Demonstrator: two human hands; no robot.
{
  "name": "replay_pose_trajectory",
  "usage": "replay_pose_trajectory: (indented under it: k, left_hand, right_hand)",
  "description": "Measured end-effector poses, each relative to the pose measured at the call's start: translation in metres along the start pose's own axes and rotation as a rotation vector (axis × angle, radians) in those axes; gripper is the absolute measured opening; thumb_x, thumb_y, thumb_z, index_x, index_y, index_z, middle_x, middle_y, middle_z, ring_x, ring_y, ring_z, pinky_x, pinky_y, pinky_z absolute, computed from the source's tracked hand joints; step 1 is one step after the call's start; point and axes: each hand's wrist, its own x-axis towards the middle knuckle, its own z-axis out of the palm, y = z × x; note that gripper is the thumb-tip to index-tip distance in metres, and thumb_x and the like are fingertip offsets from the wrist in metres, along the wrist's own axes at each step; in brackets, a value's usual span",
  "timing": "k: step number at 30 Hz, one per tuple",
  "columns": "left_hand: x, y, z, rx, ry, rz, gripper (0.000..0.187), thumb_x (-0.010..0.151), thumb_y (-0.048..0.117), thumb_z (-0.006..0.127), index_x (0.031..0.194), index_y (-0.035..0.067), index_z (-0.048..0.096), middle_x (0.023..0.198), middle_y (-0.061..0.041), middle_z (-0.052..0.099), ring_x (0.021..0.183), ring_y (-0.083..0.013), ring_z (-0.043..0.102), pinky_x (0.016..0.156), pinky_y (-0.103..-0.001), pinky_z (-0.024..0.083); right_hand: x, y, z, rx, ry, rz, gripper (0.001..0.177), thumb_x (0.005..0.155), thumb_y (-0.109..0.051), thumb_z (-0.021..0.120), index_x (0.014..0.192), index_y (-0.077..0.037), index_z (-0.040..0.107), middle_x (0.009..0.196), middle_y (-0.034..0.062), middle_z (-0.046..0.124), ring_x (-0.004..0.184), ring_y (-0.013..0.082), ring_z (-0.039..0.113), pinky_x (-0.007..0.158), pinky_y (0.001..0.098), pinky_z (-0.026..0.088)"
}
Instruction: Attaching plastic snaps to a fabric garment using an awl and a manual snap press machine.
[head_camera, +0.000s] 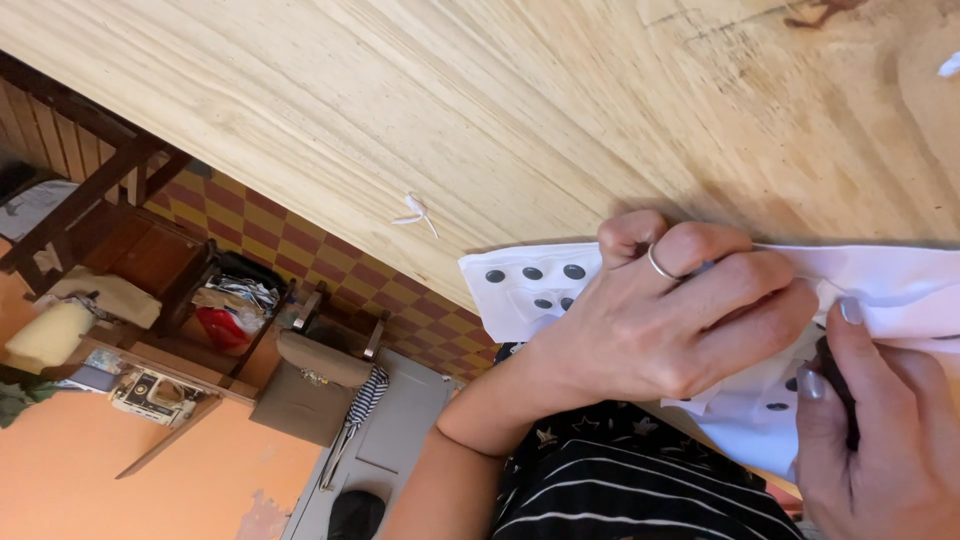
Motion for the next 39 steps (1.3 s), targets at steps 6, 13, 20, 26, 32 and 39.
replay_pose_trajectory:
  k: [6, 13, 20, 26, 32, 39]
  left_hand:
    - [-0.004, 0.000, 0.003, -0.007, 0.002, -0.017, 0.025, 0.105, 0.000, 0.054, 0.092, 0.014, 0.070, 0.106, 0.001, 0.063, 0.093, -0.0209, 0.057, 0.079, -0.040, 0.030]
    - [-0.004, 0.015, 0.005, 0.041, 0.042, -0.133, 0.022, 0.102, 0.035, 0.061, 0.091, 0.018, 0.070, 0.102, 0.007, 0.065, 0.097, -0.0221, 0.054, 0.091, -0.041, 0.027]
    - [-0.018, 0.043, 0.016, 0.139, 0.054, -0.349, 0.020, 0.100, 0.044, 0.059, 0.104, 0.025, 0.066, 0.094, 0.017, 0.069, 0.108, -0.0208, 0.059, 0.096, -0.049, 0.031]
    - [-0.027, 0.060, 0.024, 0.085, 0.099, -0.406, 0.023, 0.106, 0.034, 0.054, 0.103, 0.025, 0.074, 0.097, 0.009, 0.067, 0.117, -0.0247, 0.060, 0.104, -0.052, 0.028]
    - [-0.023, 0.053, 0.031, 0.108, 0.246, -0.404, 0.016, 0.109, 0.027, 0.062, 0.098, 0.029, 0.073, 0.099, 0.014, 0.070, 0.123, -0.0169, 0.066, 0.115, -0.047, 0.023]
    - [-0.030, 0.063, 0.042, -0.112, 0.375, -0.486, 0.027, 0.112, 0.033, 0.053, 0.091, 0.027, 0.069, 0.085, 0.012, 0.062, 0.110, -0.0129, 0.062, 0.118, -0.039, 0.023]
  right_hand:
    - [-0.004, -0.001, 0.002, 0.053, -0.008, 0.037, 0.040, 0.114, 0.008, 0.062, 0.151, 0.023, 0.062, 0.119, 0.0351, 0.065, 0.101, 0.0420, 0.067, 0.097, 0.0511, 0.055]
    - [-0.012, 0.005, 0.020, -0.030, 0.144, -0.094, 0.031, 0.117, 0.008, 0.063, 0.144, 0.023, 0.069, 0.126, 0.0391, 0.070, 0.100, 0.0440, 0.069, 0.089, 0.0521, 0.057]
    - [-0.011, -0.011, 0.039, -0.038, 0.294, -0.150, 0.037, 0.109, 0.013, 0.065, 0.146, 0.019, 0.063, 0.121, 0.0379, 0.066, 0.097, 0.0492, 0.067, 0.078, 0.0535, 0.053]
    - [-0.004, -0.021, 0.053, -0.029, 0.492, -0.206, 0.042, 0.102, 0.015, 0.065, 0.144, 0.014, 0.066, 0.117, 0.0334, 0.067, 0.097, 0.0465, 0.068, 0.073, 0.0538, 0.053]
    - [0.013, -0.030, 0.071, 0.328, 0.650, -0.115, 0.051, 0.096, 0.011, 0.071, 0.141, 0.022, 0.049, 0.112, 0.0405, 0.068, 0.093, 0.0483, 0.070, 0.082, 0.0502, 0.057]
    - [0.008, -0.013, 0.090, 0.341, 0.714, -0.007, 0.044, 0.087, -0.002, 0.082, 0.126, 0.007, 0.064, 0.123, 0.0190, 0.074, 0.105, 0.0368, 0.073, 0.091, 0.0462, 0.056]
